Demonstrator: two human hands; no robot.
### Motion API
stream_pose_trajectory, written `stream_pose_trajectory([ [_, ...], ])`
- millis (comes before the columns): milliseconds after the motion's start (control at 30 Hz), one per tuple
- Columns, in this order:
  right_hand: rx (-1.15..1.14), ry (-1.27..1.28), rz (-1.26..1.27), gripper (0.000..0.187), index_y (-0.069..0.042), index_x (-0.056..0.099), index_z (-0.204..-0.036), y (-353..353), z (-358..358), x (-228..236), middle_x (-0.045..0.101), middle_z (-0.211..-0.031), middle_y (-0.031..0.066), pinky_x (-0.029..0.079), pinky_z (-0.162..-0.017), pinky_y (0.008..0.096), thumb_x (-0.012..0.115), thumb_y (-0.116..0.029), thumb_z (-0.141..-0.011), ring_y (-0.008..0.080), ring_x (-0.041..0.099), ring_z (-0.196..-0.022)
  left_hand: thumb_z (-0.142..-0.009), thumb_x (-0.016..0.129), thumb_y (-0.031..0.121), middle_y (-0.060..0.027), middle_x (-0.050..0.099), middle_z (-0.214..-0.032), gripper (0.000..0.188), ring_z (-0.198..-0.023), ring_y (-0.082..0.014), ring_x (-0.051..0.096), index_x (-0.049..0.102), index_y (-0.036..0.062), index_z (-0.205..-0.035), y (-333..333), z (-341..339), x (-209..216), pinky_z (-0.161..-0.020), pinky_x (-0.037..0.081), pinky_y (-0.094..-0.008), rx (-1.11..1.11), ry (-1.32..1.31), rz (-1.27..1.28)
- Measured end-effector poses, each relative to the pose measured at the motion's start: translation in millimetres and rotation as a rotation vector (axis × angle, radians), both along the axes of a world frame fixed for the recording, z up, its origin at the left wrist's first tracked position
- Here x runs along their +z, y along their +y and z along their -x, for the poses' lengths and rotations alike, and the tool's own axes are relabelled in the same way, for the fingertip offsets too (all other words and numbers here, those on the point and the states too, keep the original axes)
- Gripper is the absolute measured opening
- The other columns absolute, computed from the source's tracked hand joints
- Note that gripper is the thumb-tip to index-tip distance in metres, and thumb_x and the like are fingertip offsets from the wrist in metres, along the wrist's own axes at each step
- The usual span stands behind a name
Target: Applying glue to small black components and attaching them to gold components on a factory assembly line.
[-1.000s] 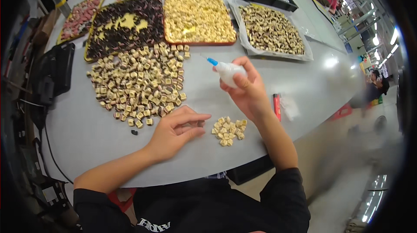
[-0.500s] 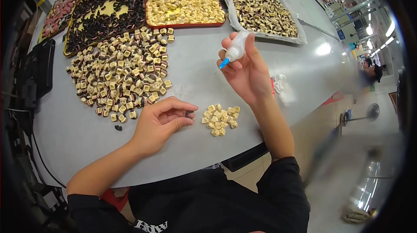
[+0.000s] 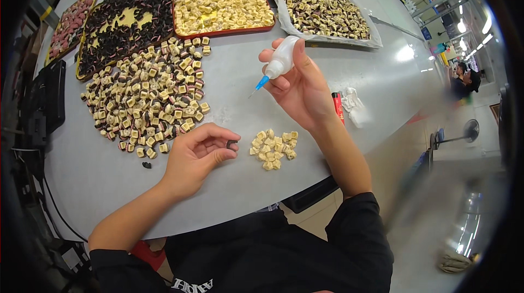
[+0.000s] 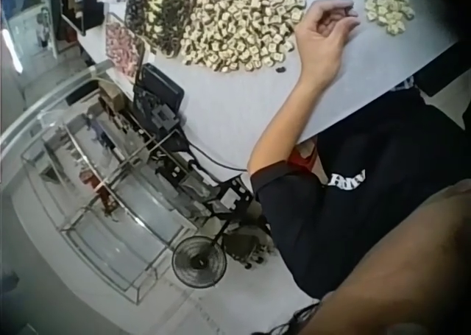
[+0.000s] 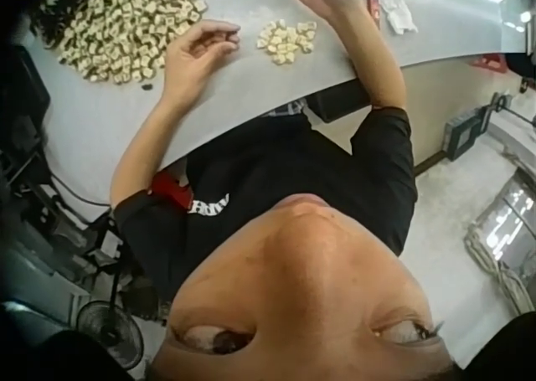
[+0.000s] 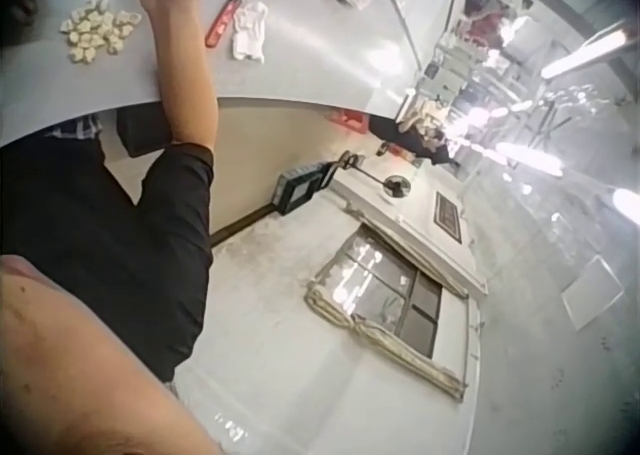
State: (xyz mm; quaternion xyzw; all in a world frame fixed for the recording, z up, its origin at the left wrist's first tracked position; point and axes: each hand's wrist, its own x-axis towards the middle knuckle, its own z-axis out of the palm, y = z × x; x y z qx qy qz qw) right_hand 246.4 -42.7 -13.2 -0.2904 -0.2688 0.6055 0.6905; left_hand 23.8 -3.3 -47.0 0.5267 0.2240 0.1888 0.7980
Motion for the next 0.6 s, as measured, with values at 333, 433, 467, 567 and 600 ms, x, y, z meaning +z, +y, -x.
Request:
stream_pose_trajectory([
  [333,0.022,-0.117,0.038,0.041,-0.007,0.046,-0.113,0.8,9.0,-2.8,0.060,-0.105,0.0127,0.039,-0.059,0.0219,0.039,-0.042,-0.095,0.0073,0.045,-0.059,-0.079,0.070,0.011,-0.0041,0.053,-0.090,0.025,-0.081,-0.0101,0.051,0.060,-0.0006,-0.098,3.8,-1.4,-4.1,-0.074,0.042,-0.0224,0.004,-0.092,-0.073],
  [433,0.025,-0.127,0.039,0.041,-0.007,0.046,-0.114,0.9,8.7,-3.2,0.060,-0.104,0.0125,0.039,-0.060,0.0220,0.039,-0.042,-0.095,0.0075,0.045,-0.059,-0.079,0.070,0.012,-0.0040,0.053,-0.090,0.025,-0.081,-0.0101,0.051,0.060,-0.0007,-0.098,4.0,-1.7,-2.7,-0.074,0.041,-0.0223,0.000,-0.085,-0.064],
  [467,0.026,-0.130,0.041,0.041,-0.007,0.046,-0.114,0.7,8.8,-3.0,0.061,-0.104,0.0124,0.039,-0.060,0.0222,0.039,-0.043,-0.095,0.0075,0.045,-0.059,-0.079,0.070,0.012,-0.0040,0.053,-0.090,0.025,-0.081,-0.0100,0.051,0.060,-0.0007,-0.098,3.9,-1.6,-2.5,-0.074,0.041,-0.0222,0.000,-0.083,-0.066],
  [567,0.024,-0.135,0.046,0.041,-0.007,0.047,-0.114,0.2,8.9,-2.5,0.061,-0.104,0.0123,0.039,-0.060,0.0226,0.039,-0.043,-0.095,0.0074,0.045,-0.059,-0.080,0.070,0.012,-0.0039,0.053,-0.090,0.025,-0.081,-0.0099,0.051,0.060,-0.0009,-0.098,4.0,-1.2,-2.0,-0.073,0.041,-0.0220,-0.004,-0.080,-0.065],
  [600,0.027,-0.138,0.045,0.041,-0.007,0.047,-0.114,0.1,9.1,-2.4,0.061,-0.104,0.0124,0.039,-0.060,0.0228,0.039,-0.043,-0.095,0.0073,0.045,-0.059,-0.080,0.069,0.012,-0.0038,0.053,-0.090,0.025,-0.081,-0.0098,0.051,0.060,-0.0010,-0.099,4.1,-1.2,-2.0,-0.073,0.041,-0.0219,-0.007,-0.078,-0.065],
])
